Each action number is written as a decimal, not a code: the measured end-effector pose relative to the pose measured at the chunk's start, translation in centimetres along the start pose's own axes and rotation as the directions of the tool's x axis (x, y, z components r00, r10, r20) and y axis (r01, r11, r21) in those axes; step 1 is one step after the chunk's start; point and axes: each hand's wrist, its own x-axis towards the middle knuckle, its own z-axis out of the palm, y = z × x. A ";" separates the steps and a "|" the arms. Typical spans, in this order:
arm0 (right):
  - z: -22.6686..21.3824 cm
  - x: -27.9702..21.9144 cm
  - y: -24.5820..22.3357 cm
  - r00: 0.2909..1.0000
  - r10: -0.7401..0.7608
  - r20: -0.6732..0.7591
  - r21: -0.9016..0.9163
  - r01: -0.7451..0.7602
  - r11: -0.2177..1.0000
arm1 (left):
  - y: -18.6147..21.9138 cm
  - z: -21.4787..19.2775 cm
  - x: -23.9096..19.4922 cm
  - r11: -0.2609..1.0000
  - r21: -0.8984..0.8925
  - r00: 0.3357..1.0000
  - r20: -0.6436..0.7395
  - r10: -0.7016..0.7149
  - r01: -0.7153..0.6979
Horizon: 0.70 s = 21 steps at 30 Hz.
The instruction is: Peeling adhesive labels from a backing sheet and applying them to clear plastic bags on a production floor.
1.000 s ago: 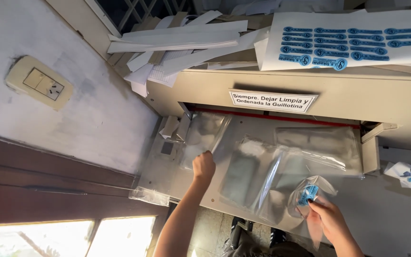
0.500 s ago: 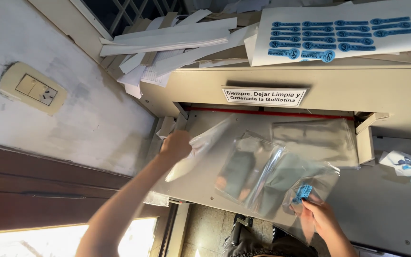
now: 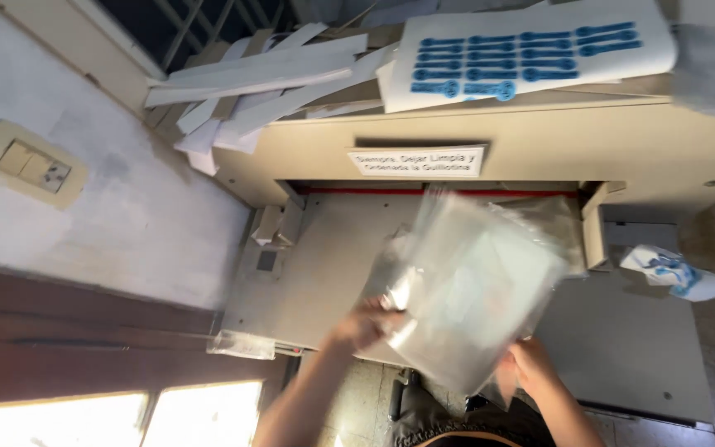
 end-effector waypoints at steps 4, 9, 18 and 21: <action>-1.8 4.6 3.5 0.993 -0.091 0.077 0.057 0.086 0.995 | -11.3 -4.0 7.6 0.988 -0.109 0.967 -0.221 -0.128 0.106; -0.6 1.4 1.0 0.991 0.025 0.130 0.156 -0.046 0.987 | -11.2 -3.8 6.6 0.988 -0.070 0.959 -0.237 -0.153 0.140; -0.7 -0.3 -0.5 0.993 0.027 0.114 0.097 -0.038 0.995 | -10.0 6.1 1.1 0.838 -0.478 0.958 0.032 -0.283 0.264; -0.7 -0.5 -0.1 0.985 0.065 0.159 0.118 -0.085 0.989 | -12.4 6.6 2.0 0.813 -0.504 0.953 0.085 -0.291 0.293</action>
